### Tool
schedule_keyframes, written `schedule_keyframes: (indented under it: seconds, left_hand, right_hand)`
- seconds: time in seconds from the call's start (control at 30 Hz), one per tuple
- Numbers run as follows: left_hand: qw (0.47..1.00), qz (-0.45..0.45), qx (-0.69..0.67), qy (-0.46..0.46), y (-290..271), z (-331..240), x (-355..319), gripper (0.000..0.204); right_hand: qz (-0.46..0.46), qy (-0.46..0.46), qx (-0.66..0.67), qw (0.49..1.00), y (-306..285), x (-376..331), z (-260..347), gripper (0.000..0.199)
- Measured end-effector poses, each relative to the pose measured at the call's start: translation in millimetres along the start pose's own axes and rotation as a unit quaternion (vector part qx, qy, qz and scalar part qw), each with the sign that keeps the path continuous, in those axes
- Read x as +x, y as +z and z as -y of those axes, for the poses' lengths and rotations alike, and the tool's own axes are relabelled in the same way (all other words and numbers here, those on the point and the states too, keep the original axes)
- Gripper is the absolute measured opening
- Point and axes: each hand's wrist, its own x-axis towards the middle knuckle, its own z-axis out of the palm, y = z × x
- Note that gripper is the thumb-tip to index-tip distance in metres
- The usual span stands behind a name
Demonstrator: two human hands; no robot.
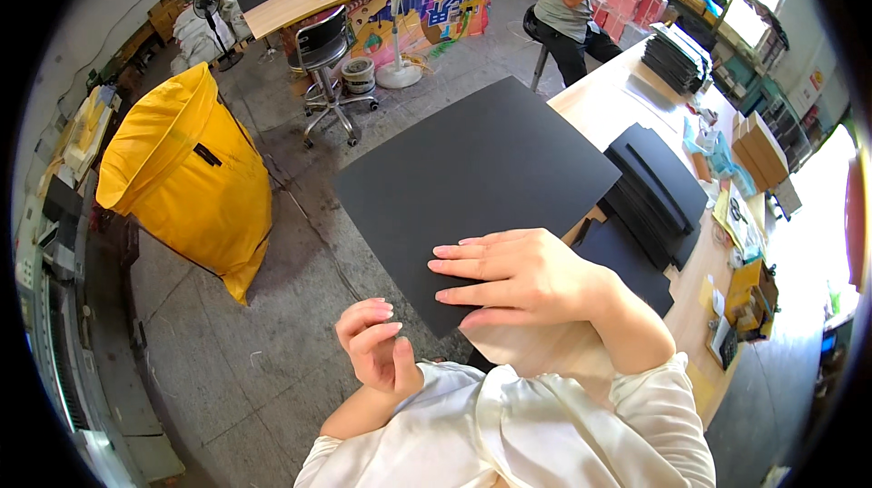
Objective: The person repeatedly picks up a black folder from a pile on a wooden table, lifts it, and places it onto a separate stack. The action is performed one at a time in a repetitive loop throughout the clip.
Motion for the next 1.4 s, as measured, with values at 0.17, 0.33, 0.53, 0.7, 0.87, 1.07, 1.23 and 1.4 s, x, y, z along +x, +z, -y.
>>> schedule_keyframes:
  seconds: [0.17,0.33,0.53,0.7,0.87,1.07,1.23,1.4]
  left_hand:
    - [0.999,0.023,-0.005,0.031,9,3,0,0.027]
    - [0.990,0.090,0.067,0.089,11,5,6,0.046]
    - [0.984,0.134,0.081,0.089,11,4,4,0.059]
    - [0.981,0.137,0.088,0.102,11,8,2,0.062]
    - [0.990,0.080,0.079,0.079,16,6,-1,0.059]
    - [0.988,0.087,0.095,0.081,14,6,-3,0.060]
    - [0.981,0.076,0.123,0.127,15,12,-4,0.057]
    - [0.980,0.092,0.130,0.118,14,8,-9,0.056]
  right_hand:
    - [-0.031,0.021,0.041,0.998,2,-3,-6,0.030]
    - [-0.043,0.078,0.111,0.990,0,3,-8,0.023]
    - [-0.051,0.109,0.139,0.983,0,3,-8,0.022]
    - [-0.053,0.117,0.151,0.980,1,4,-9,0.023]
    - [-0.049,0.121,0.156,0.979,1,3,-9,0.023]
    - [-0.042,0.116,0.158,0.980,-2,6,-10,0.022]
    - [-0.045,0.114,0.154,0.980,-2,6,-11,0.022]
    - [-0.062,0.111,0.143,0.981,3,3,-11,0.019]
